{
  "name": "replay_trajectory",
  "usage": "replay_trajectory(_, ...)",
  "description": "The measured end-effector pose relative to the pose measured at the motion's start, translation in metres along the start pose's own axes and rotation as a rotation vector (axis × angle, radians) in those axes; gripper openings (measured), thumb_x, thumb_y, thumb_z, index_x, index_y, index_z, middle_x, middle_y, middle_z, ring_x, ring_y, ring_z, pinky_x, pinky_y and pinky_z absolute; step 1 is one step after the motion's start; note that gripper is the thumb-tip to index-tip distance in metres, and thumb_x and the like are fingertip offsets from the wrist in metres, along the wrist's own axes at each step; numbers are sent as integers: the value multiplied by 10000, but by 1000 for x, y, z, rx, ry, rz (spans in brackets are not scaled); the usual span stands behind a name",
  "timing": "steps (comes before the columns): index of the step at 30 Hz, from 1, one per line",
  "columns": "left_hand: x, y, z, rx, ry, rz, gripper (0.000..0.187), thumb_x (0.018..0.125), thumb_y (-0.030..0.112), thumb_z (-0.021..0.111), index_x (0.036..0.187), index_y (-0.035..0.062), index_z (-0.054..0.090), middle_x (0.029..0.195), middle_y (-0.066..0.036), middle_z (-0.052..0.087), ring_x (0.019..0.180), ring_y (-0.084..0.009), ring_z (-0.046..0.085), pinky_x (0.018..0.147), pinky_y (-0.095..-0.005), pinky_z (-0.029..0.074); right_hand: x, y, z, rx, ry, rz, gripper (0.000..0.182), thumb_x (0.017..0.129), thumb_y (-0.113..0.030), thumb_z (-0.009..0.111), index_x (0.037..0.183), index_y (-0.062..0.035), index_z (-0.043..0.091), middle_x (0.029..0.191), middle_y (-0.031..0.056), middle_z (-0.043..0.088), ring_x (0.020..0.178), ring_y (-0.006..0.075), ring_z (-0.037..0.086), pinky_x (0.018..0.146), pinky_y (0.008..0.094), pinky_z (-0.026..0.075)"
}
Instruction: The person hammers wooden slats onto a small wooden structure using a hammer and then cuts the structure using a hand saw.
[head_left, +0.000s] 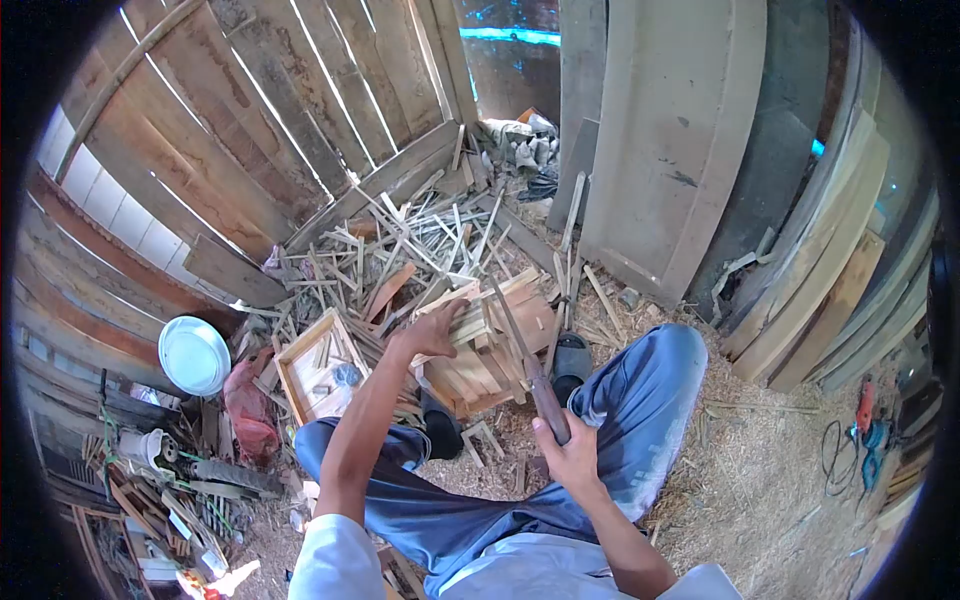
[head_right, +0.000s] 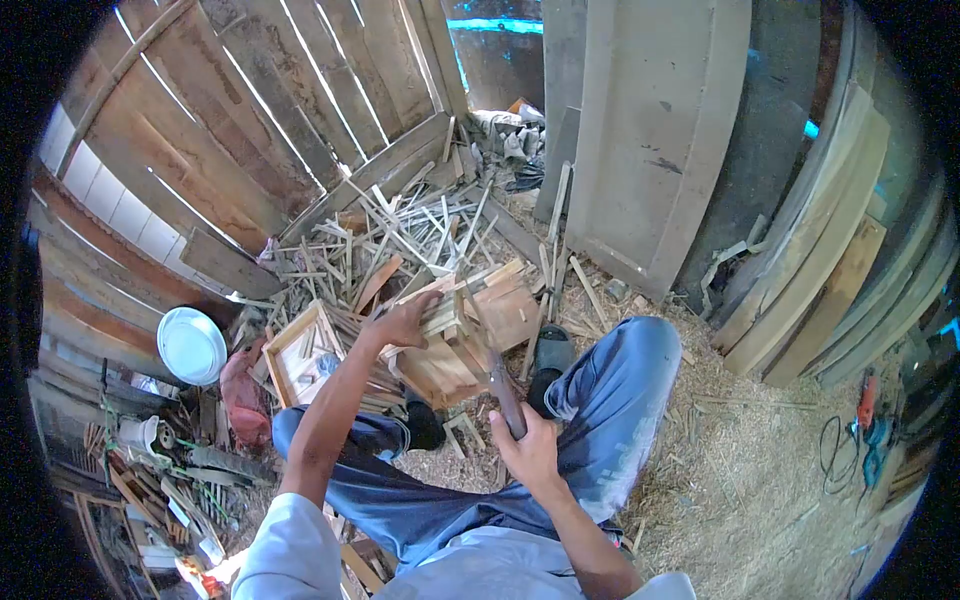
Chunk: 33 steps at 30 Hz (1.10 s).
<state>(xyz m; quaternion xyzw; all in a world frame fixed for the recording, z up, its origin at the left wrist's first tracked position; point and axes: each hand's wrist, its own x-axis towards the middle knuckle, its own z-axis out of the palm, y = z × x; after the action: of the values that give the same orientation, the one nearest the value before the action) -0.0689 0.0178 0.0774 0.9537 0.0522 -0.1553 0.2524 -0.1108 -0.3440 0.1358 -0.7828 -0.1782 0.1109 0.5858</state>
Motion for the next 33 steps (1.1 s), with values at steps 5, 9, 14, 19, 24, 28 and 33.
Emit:
replay_trajectory(5,-8,15,-9,-41,-107,35,1042,591,164,775,1511,131,289,1438,-217,456,1252,-388,522,1035,-406,451,12,6,-1,-42,-84,52,337,881,-313,695,776,-10,592,540,149,535,466,311,545,496,418,416)
replay_trajectory(9,-13,13,-13,-118,-66,-42,1034,581,107,771,1511,100,318,1458,-179,460,1349,-339,445,1129,-376,365,16,10,7,-72,-83,76,352,895,-329,682,793,-3,600,577,164,562,512,318,573,520,419,428)
replay_trajectory(14,-31,-6,-5,-17,162,57,877,643,85,733,1462,134,423,1438,-185,467,1269,-374,516,1038,-393,449,21,4,25,-11,-79,46,354,919,-336,658,815,1,615,617,181,600,570,325,622,560,415,465)
replay_trajectory(19,-62,-33,1,-141,381,38,682,708,-88,637,1359,94,554,1301,-196,606,1184,-328,600,988,-372,476,21,15,47,-127,-137,-13,377,942,-355,652,871,16,643,566,137,516,472,212,458,496,372,391)
replay_trajectory(24,-70,-51,11,-306,382,-100,707,697,-141,586,1353,122,578,1225,-200,657,1142,-304,633,959,-354,486,18,4,59,-135,-103,-29,421,934,-375,648,777,14,614,605,234,594,570,391,633,537,455,468)
replay_trajectory(28,-73,-58,6,-280,325,-111,714,697,-110,602,1366,138,570,1211,-189,668,1131,-303,641,951,-345,493,19,0,56,-109,-141,38,419,943,-354,641,757,20,607,603,232,590,548,376,624,529,450,460)
replay_trajectory(33,-62,-81,4,-523,327,-126,601,792,45,588,1390,79,539,1298,-131,638,1185,-234,603,974,-333,474,27,-4,57,-130,-139,41,422,948,-342,638,758,33,609,598,236,588,531,371,619,512,434,453)
